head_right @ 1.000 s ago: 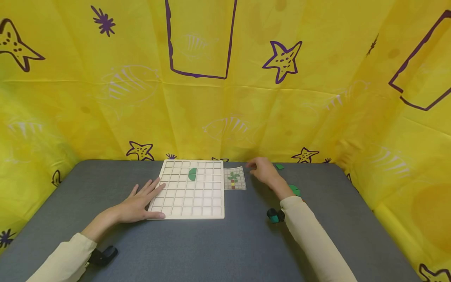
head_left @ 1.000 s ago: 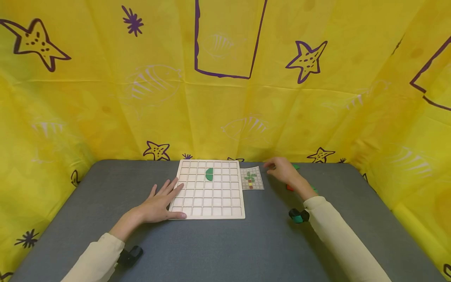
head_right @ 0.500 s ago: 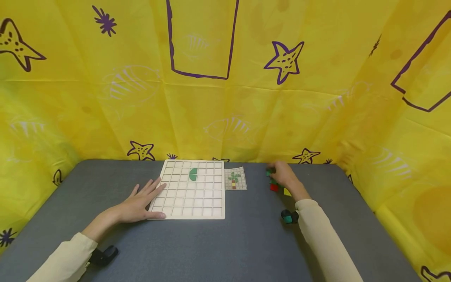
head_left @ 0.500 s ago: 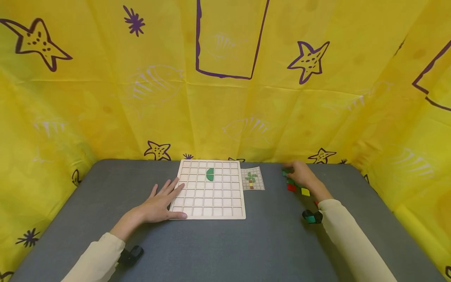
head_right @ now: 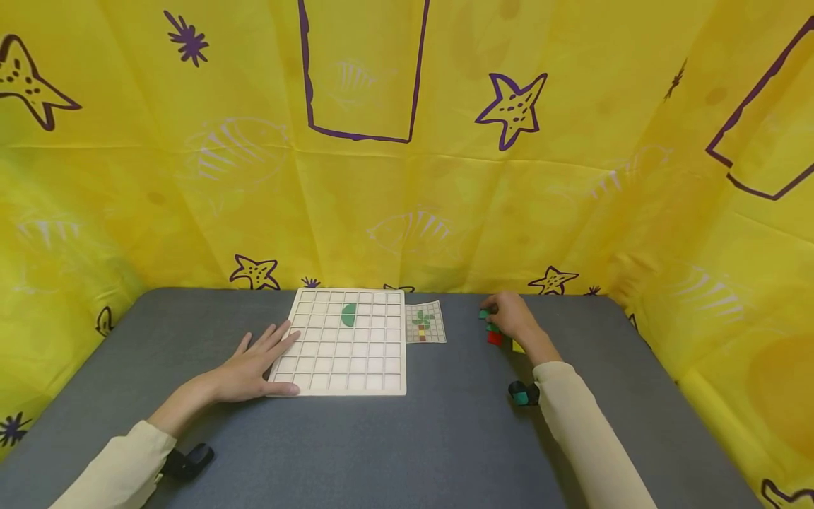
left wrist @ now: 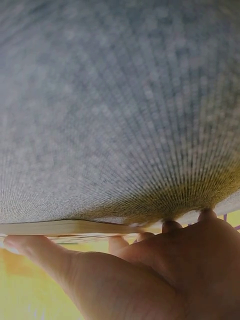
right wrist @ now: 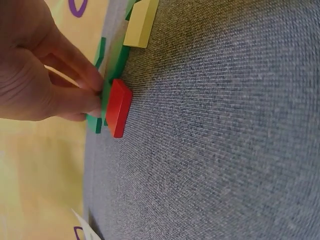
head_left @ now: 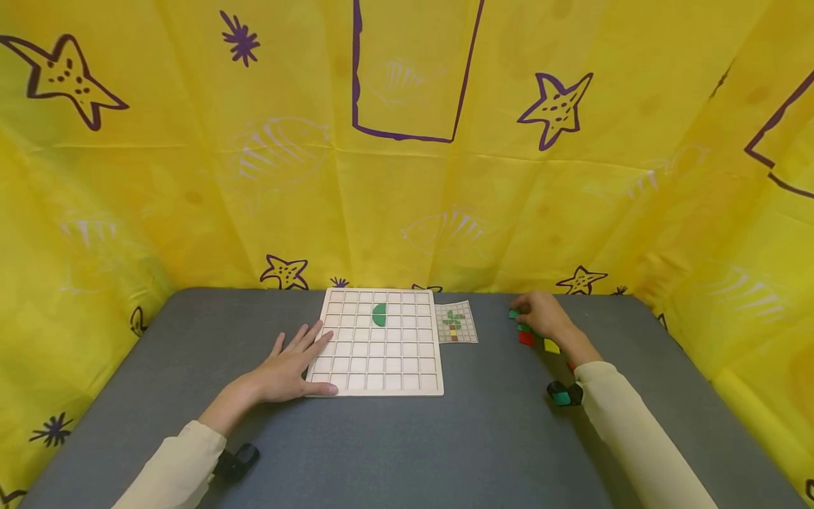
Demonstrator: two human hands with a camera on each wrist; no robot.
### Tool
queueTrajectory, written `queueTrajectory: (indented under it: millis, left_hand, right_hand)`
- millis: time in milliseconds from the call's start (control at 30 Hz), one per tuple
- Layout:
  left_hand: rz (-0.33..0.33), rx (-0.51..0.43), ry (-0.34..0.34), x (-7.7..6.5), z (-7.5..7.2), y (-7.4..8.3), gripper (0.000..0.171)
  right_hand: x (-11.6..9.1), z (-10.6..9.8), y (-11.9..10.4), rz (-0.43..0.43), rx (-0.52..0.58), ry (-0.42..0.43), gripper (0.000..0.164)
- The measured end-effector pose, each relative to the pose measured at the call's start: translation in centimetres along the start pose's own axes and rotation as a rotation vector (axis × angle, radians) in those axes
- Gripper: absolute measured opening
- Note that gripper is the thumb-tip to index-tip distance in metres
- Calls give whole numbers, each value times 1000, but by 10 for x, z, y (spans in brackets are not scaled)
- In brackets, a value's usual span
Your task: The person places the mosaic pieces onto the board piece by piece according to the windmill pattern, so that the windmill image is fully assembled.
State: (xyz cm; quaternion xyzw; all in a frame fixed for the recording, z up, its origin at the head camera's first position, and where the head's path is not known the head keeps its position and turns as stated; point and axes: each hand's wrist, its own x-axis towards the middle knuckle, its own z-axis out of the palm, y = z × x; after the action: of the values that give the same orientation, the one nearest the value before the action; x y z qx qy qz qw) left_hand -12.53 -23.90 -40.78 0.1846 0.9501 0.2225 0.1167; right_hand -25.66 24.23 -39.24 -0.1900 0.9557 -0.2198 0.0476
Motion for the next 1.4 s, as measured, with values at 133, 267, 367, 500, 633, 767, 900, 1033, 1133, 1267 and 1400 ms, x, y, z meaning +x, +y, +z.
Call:
queueTrajectory:
  millis: [133, 267, 367, 500, 633, 767, 900, 1033, 1133, 1267, 1400]
  left_hand:
    - [-4, -4, -1, 0, 1, -1, 106]
    - [-5, -6, -7, 0, 1, -1, 106]
    - [-6, -8, -10, 0, 1, -1, 106]
    - [-6, -9, -9, 0, 1, -1, 106]
    - [-6, -3, -6, 0, 0, -1, 106]
    - [-4, -4, -6, 0, 0, -1, 106]
    - [2, -8, -5, -1, 0, -1, 106]
    - [2, -6, -4, -1, 0, -2, 106]
    - [0, -3, -3, -1, 1, -3, 106]
    - [-4, -4, -4, 0, 1, -2, 106]
    - [-6, -7, -4, 0, 0, -1, 105]
  right_hand:
    - [0, 0, -2, 7, 24, 24, 22]
    - [0, 1, -2, -15, 59, 48, 19]
    - [1, 2, -3, -34, 88, 52, 18]
    - [3, 3, -9, -24, 136, 43, 17]
    - [8, 3, -21, -34, 151, 45, 18]
    - [13, 4, -37, -73, 153, 58, 17]
    - [18, 7, -53, -118, 158, 85, 15]
    - [25, 12, -68, -162, 141, 106, 14]
    - [30, 17, -79, -190, 147, 99, 13]
    - [36, 24, -93, -226, 176, 77, 13]
    - [42, 30, -104, -232, 212, 44, 15]
